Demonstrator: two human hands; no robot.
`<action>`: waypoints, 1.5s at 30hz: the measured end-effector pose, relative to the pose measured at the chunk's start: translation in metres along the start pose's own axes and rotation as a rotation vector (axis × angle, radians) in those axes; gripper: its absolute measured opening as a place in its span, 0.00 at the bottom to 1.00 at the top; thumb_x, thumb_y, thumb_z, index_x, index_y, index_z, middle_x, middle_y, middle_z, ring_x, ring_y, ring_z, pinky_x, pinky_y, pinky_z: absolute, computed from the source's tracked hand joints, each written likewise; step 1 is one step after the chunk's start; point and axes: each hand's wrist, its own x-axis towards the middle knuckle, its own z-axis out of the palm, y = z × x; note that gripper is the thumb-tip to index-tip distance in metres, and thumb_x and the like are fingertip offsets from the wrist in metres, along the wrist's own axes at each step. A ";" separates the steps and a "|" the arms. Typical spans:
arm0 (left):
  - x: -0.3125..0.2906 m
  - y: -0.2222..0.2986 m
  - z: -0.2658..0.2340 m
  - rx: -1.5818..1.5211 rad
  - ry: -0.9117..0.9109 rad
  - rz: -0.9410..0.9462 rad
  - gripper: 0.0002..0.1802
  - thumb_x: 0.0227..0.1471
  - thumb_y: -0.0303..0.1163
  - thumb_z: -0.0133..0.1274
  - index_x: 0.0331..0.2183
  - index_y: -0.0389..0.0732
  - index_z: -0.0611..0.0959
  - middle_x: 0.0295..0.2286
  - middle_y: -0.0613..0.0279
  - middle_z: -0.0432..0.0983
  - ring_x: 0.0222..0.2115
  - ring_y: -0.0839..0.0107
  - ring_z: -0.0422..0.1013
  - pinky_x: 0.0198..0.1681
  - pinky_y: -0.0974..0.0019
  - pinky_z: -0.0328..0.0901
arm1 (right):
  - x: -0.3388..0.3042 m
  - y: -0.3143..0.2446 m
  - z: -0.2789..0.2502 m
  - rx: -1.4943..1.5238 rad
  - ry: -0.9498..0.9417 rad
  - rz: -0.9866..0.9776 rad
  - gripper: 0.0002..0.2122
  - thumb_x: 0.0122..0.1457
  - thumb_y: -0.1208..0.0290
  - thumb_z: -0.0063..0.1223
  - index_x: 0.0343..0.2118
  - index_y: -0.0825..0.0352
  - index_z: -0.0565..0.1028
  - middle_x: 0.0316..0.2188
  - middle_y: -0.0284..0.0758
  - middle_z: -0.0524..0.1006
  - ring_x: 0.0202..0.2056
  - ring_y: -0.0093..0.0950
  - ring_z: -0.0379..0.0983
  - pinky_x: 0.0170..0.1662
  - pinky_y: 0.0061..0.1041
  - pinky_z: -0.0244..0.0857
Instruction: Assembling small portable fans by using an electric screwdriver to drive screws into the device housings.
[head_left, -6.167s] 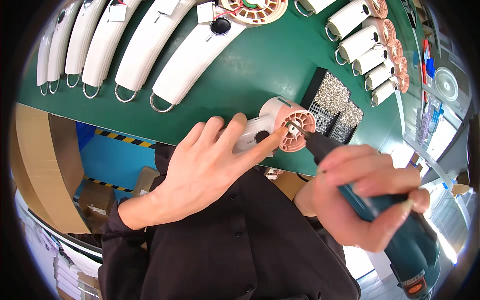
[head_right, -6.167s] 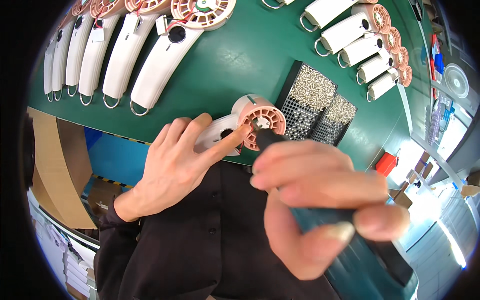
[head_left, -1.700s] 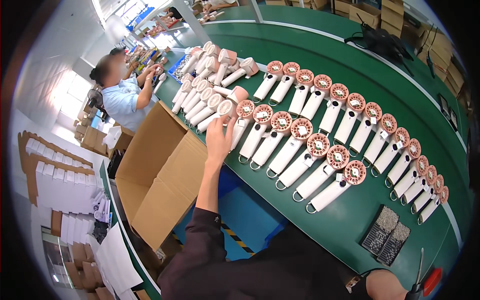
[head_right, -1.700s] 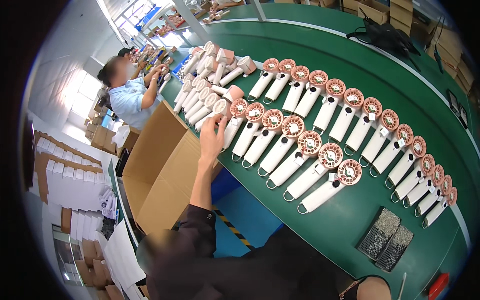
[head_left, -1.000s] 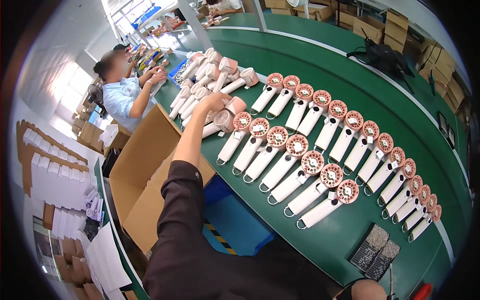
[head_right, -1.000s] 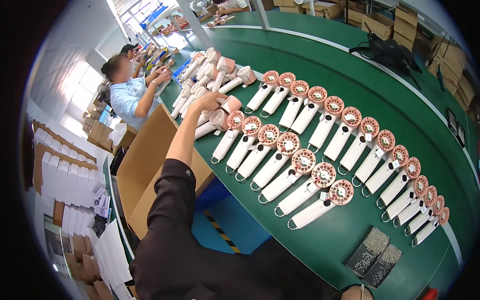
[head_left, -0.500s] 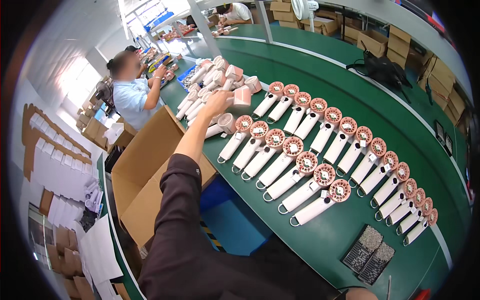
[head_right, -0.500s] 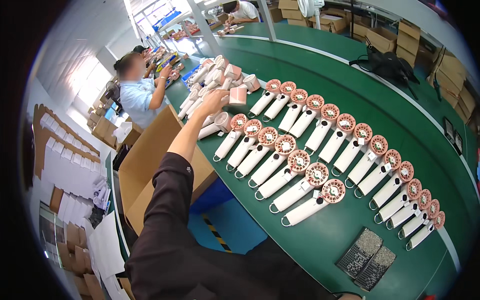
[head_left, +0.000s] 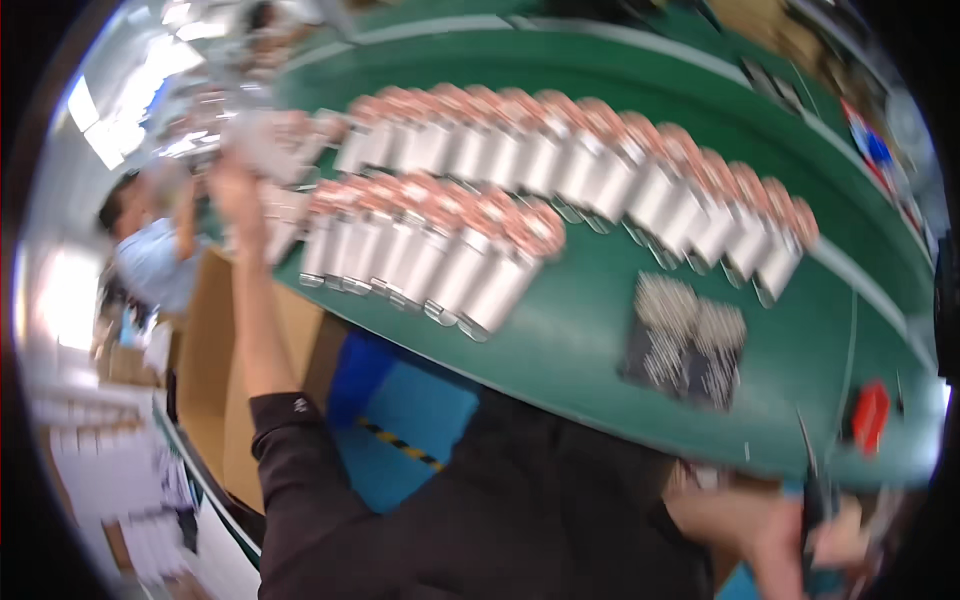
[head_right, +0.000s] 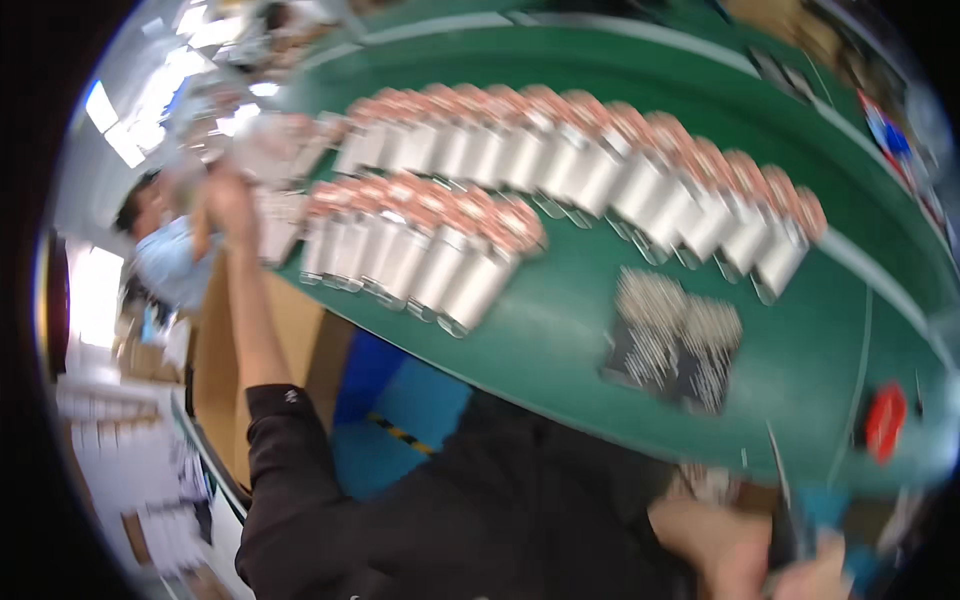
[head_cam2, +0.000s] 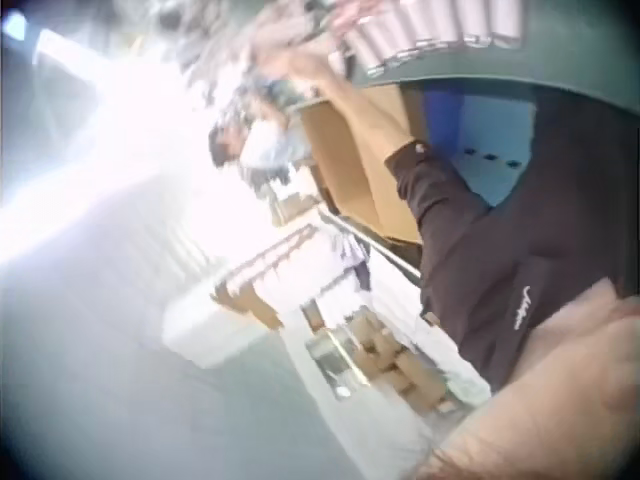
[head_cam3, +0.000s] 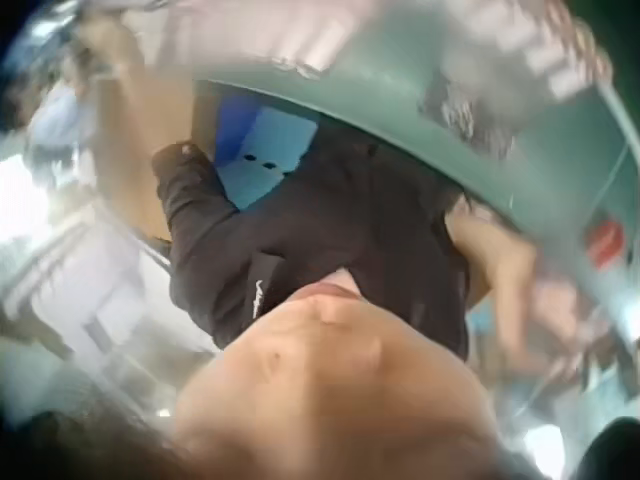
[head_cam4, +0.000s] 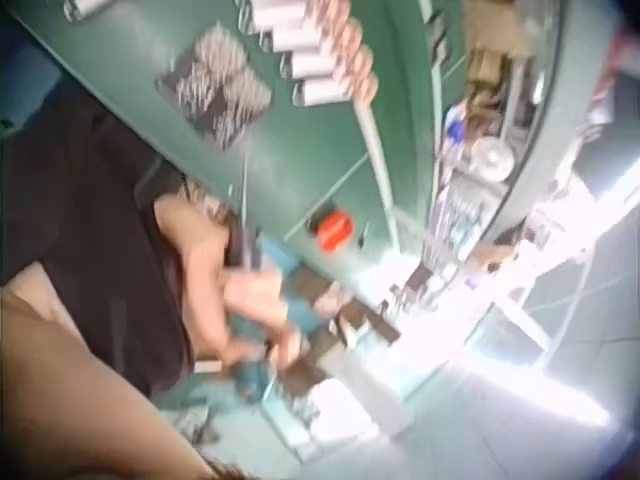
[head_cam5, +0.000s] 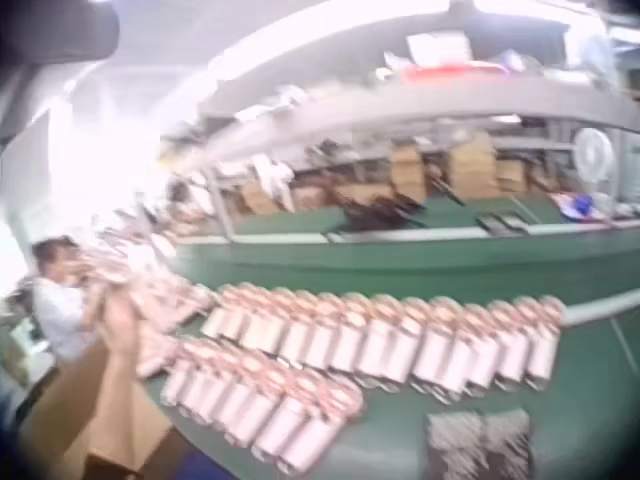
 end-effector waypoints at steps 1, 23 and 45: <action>-0.002 0.014 -0.006 -0.885 0.048 -0.170 0.21 0.58 0.38 0.40 0.48 0.35 0.69 0.40 0.54 0.70 0.44 0.60 0.66 0.51 0.56 0.59 | -0.012 0.012 -0.023 -0.041 0.007 0.225 0.10 0.54 0.63 0.40 0.31 0.66 0.64 0.20 0.32 0.62 0.14 0.22 0.55 0.20 0.21 0.53; -0.243 0.342 0.130 -1.283 -0.817 -1.237 0.25 0.59 0.31 0.44 0.55 0.37 0.58 0.43 0.52 0.71 0.30 0.70 0.73 0.30 0.72 0.68 | -0.131 0.018 0.017 0.583 -0.890 1.341 0.10 0.63 0.67 0.33 0.43 0.63 0.64 0.19 0.36 0.64 0.09 0.27 0.56 0.13 0.27 0.55; -0.237 0.333 0.152 -1.379 -0.844 -1.409 0.18 0.63 0.36 0.32 0.50 0.35 0.61 0.40 0.45 0.70 0.26 0.68 0.71 0.27 0.69 0.66 | -0.168 0.010 0.020 0.614 -1.145 1.300 0.11 0.61 0.68 0.31 0.42 0.63 0.66 0.20 0.37 0.66 0.10 0.28 0.58 0.14 0.30 0.56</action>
